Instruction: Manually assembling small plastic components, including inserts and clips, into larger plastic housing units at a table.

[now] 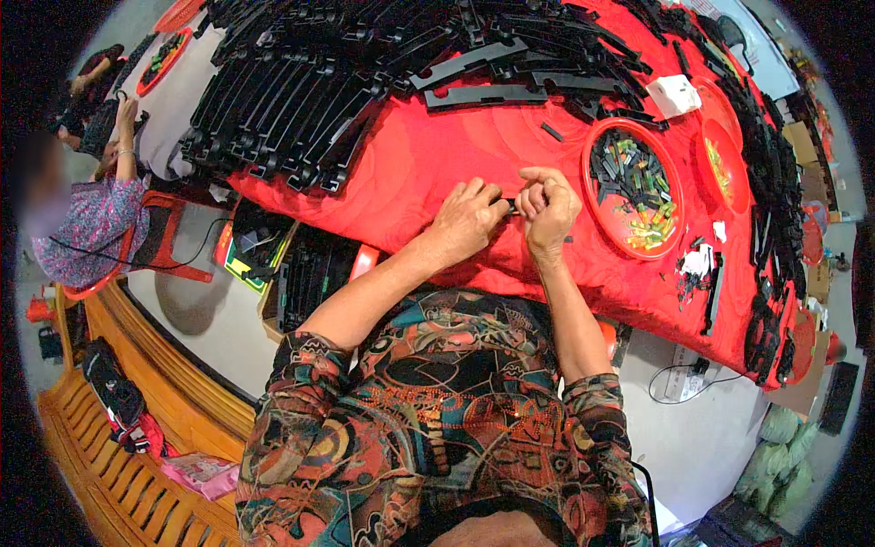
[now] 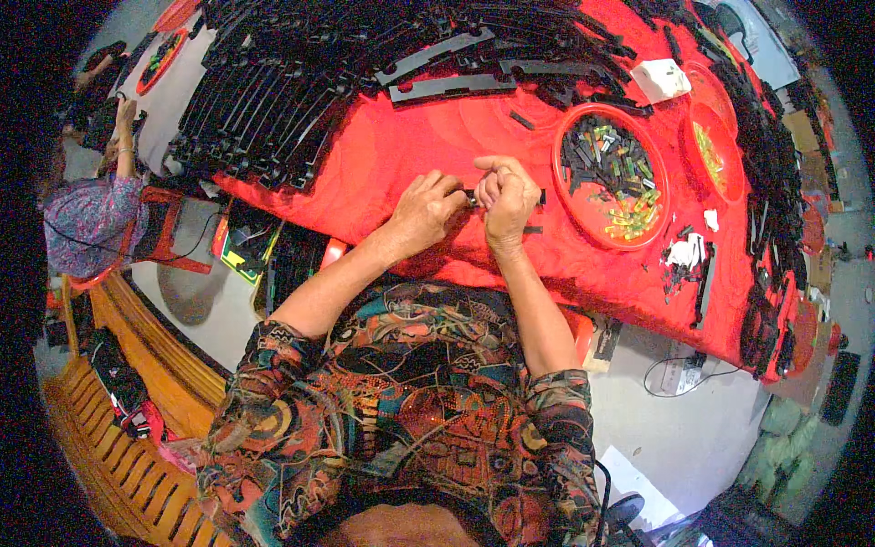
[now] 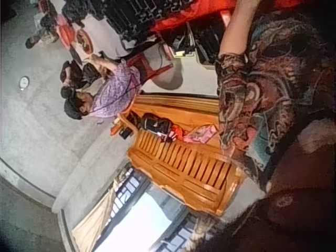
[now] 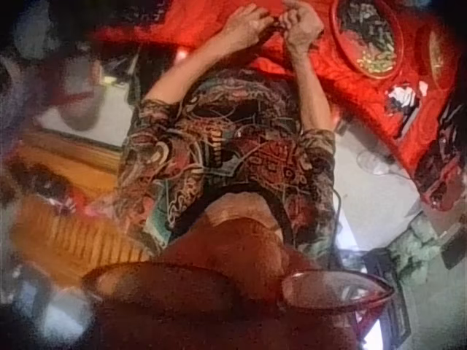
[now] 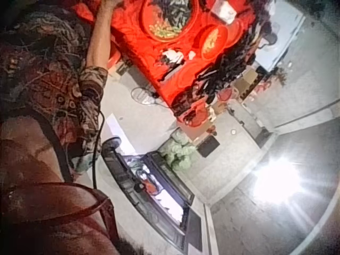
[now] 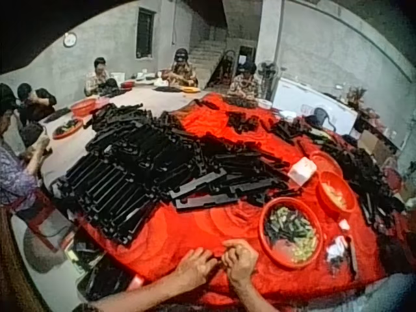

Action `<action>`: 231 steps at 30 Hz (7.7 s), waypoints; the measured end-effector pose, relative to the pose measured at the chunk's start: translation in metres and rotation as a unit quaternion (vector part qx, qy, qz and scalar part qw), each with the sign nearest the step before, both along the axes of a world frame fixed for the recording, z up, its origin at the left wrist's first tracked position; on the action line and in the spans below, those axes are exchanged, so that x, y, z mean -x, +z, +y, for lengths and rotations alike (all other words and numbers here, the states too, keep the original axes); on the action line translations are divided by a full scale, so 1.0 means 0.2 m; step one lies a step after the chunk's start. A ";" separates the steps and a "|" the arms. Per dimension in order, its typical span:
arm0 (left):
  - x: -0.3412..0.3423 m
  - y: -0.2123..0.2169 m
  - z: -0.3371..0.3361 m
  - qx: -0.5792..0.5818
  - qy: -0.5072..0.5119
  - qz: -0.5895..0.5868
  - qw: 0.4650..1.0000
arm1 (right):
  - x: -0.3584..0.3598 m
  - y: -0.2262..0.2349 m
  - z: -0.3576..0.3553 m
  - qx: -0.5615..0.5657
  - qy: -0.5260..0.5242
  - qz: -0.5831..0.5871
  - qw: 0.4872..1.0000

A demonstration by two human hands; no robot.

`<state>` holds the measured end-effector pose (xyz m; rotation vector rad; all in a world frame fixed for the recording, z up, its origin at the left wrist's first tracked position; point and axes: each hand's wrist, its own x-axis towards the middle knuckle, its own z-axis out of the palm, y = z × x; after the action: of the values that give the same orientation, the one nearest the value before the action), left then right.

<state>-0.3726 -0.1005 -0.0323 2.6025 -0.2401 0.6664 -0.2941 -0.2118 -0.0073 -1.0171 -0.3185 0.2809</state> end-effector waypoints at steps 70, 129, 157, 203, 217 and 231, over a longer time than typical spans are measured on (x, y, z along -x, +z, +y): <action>-0.02 0.10 0.04 -0.057 -0.039 0.069 0.995 | -0.06 0.07 -0.52 0.444 -0.039 -0.271 0.853; 0.07 0.16 0.11 0.100 0.023 0.058 0.993 | -0.13 0.08 -0.26 0.513 0.094 -0.060 0.851; -0.12 0.21 0.06 0.015 0.025 0.280 0.960 | -0.04 0.08 -0.19 0.598 0.065 -0.156 0.784; -0.14 0.20 0.01 0.063 0.029 0.321 0.945 | 0.06 0.00 -0.23 0.481 -0.065 -0.228 0.844; -0.24 0.28 0.02 0.071 0.061 0.367 0.926 | -0.08 0.08 -0.45 0.288 -0.103 0.018 0.952; -0.29 0.22 0.04 0.119 0.018 0.354 0.928 | -0.17 0.06 -0.20 -0.151 -0.076 0.086 0.982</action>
<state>-0.3147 -0.0925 0.0113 2.4274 0.1109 -0.2476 -0.2602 -0.2511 0.0040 -0.7084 -0.1202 0.1730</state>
